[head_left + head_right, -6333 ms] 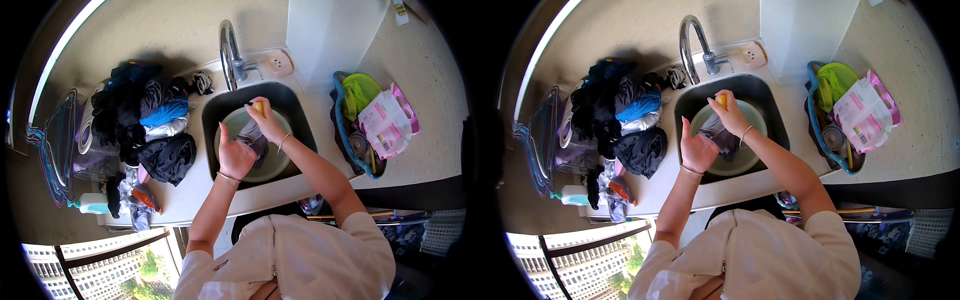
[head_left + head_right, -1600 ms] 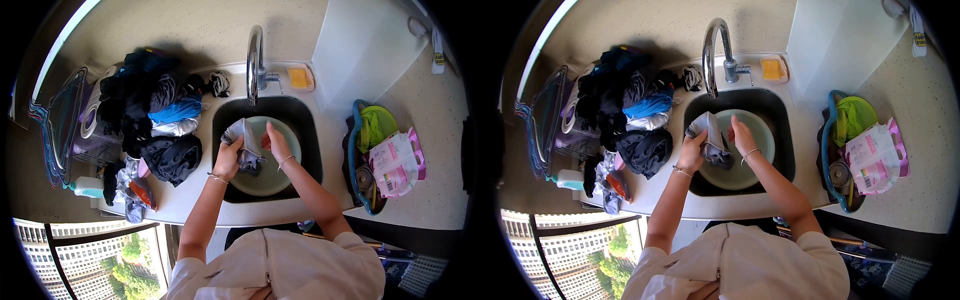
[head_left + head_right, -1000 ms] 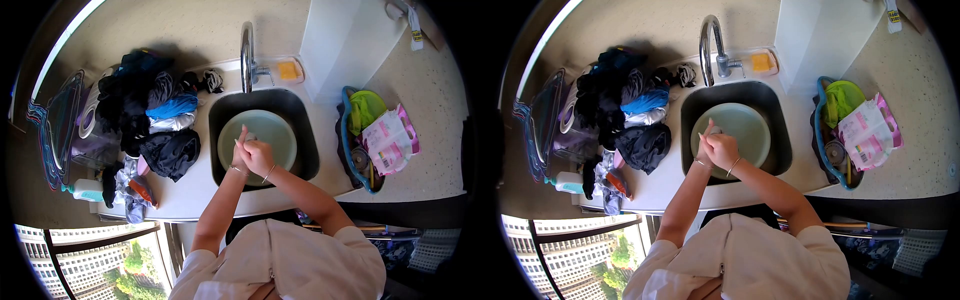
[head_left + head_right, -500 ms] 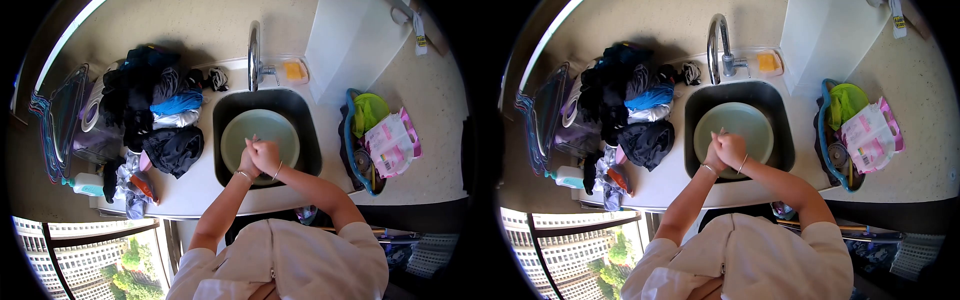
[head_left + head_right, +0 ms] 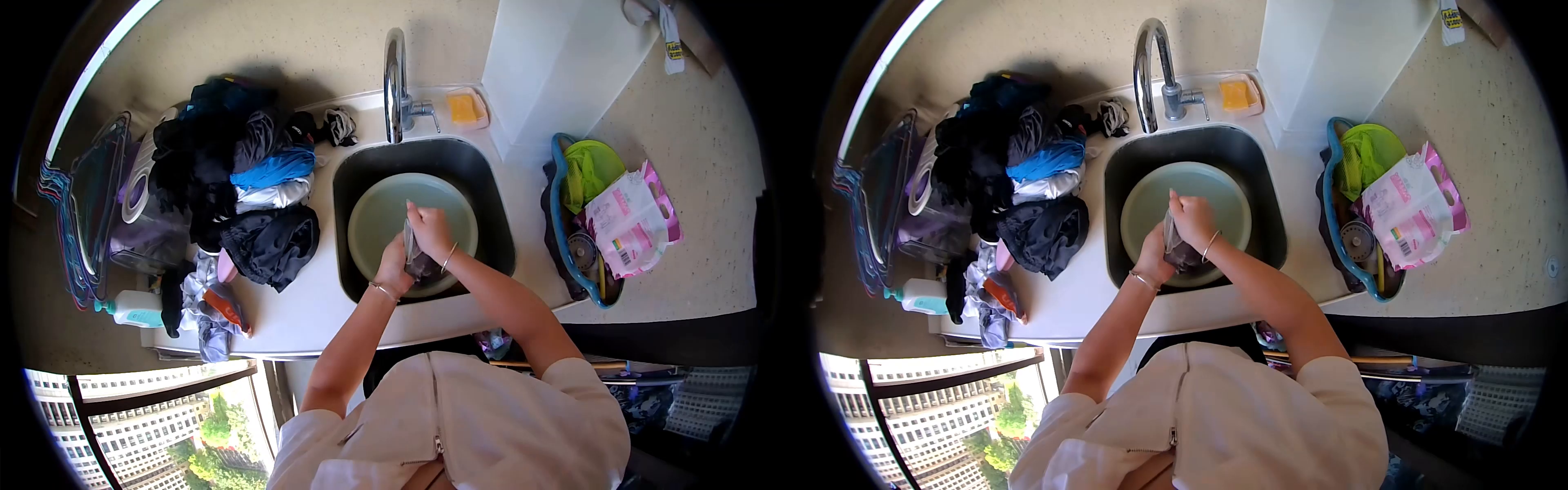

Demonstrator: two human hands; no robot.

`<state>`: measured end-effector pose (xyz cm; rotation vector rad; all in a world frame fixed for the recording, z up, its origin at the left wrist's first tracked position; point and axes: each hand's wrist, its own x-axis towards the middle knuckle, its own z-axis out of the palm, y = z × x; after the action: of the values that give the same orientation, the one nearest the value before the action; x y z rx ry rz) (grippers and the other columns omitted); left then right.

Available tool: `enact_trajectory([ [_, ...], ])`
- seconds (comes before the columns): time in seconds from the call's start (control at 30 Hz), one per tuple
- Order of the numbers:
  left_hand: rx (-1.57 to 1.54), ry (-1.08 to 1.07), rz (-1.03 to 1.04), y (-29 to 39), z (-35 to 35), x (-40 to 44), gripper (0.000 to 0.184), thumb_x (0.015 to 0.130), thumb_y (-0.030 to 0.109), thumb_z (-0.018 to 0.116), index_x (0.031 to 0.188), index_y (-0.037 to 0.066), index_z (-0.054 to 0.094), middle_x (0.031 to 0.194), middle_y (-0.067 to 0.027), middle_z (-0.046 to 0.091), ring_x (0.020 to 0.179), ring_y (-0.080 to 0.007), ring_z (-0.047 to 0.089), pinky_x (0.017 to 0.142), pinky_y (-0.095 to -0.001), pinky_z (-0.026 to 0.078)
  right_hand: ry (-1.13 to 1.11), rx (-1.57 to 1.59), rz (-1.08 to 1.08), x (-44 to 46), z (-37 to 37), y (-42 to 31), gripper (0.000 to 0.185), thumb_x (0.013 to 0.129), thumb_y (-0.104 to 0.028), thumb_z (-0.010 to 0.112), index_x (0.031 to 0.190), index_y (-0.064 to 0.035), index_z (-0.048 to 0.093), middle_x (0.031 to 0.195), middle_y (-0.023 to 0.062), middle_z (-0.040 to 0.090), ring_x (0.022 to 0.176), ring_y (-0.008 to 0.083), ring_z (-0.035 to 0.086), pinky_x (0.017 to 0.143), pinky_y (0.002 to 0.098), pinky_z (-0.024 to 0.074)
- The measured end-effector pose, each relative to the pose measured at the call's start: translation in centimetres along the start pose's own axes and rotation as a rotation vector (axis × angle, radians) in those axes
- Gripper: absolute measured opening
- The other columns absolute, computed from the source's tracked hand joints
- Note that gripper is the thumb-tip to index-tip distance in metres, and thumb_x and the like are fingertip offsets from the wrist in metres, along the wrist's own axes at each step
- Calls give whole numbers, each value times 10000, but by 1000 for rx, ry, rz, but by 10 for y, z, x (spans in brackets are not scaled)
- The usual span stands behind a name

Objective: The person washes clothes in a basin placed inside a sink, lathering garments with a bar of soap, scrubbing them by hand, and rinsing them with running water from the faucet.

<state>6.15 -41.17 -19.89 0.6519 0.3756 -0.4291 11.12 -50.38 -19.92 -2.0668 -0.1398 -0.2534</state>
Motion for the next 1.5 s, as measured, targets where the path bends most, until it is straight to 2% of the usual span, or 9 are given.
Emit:
enact_trajectory([
  [0.17,249,180,220,45,22,-9,380,894,380,515,856,8,580,777,-32,577,659,-117,529,623,-274,445,42,131,-63,-26,-15,2,559,904,-364,482,512,32,452,434,161,412,372,243,366,415,363,297],
  [0.27,530,247,356,60,8,2,448,888,416,515,787,-15,582,706,-34,547,617,-109,486,598,-269,420,-114,452,515,-35,-19,22,559,915,-445,439,554,-27,525,545,37,491,491,119,428,481,292,337],
  [0.63,700,206,683,40,1,7,432,884,344,552,900,-88,579,833,-113,623,717,-129,544,660,-296,448,-338,1419,792,-27,-35,-25,270,912,-305,488,1031,-81,582,983,68,614,845,171,602,809,297,474],
  [0.73,569,74,650,6,-27,35,405,898,378,512,896,-22,581,769,-65,586,678,-129,533,627,-274,453,-159,748,279,-33,-11,-31,225,834,-250,633,725,-85,526,731,-12,574,675,41,541,556,248,402],
  [0.83,518,-122,791,-40,-62,72,361,936,388,403,914,65,564,779,-46,576,689,-157,536,626,-289,457,68,23,-563,-37,-6,-58,305,799,-183,656,594,-54,472,486,77,476,399,197,434,411,305,322],
  [0.93,-244,16,132,7,56,-41,225,954,236,319,950,93,493,853,-36,546,746,-142,500,665,-296,444,-20,-54,-176,0,-14,-48,391,841,-236,590,561,0,456,484,145,452,407,299,398,418,354,323],
  [1.03,1059,-71,428,-7,-18,16,239,951,245,342,1036,94,506,835,-30,536,729,-149,501,680,-282,452,-22,-43,-302,-24,-7,-45,404,853,-254,572,568,9,462,502,172,448,419,304,377,424,366,308],
  [1.17,-148,-105,78,-1,-5,10,273,939,302,376,911,92,547,840,-35,566,761,-154,544,662,-315,471,-6,8,-371,-17,-8,-68,415,862,-270,554,569,7,459,508,181,435,427,314,385,428,373,301],
  [1.5,-111,34,48,14,35,-26,246,894,336,497,921,109,586,775,-7,572,643,-120,522,618,-299,465,-4,-225,-222,-8,-13,-52,317,842,-190,558,571,-54,467,498,131,503,432,307,505,409,390,368],
])
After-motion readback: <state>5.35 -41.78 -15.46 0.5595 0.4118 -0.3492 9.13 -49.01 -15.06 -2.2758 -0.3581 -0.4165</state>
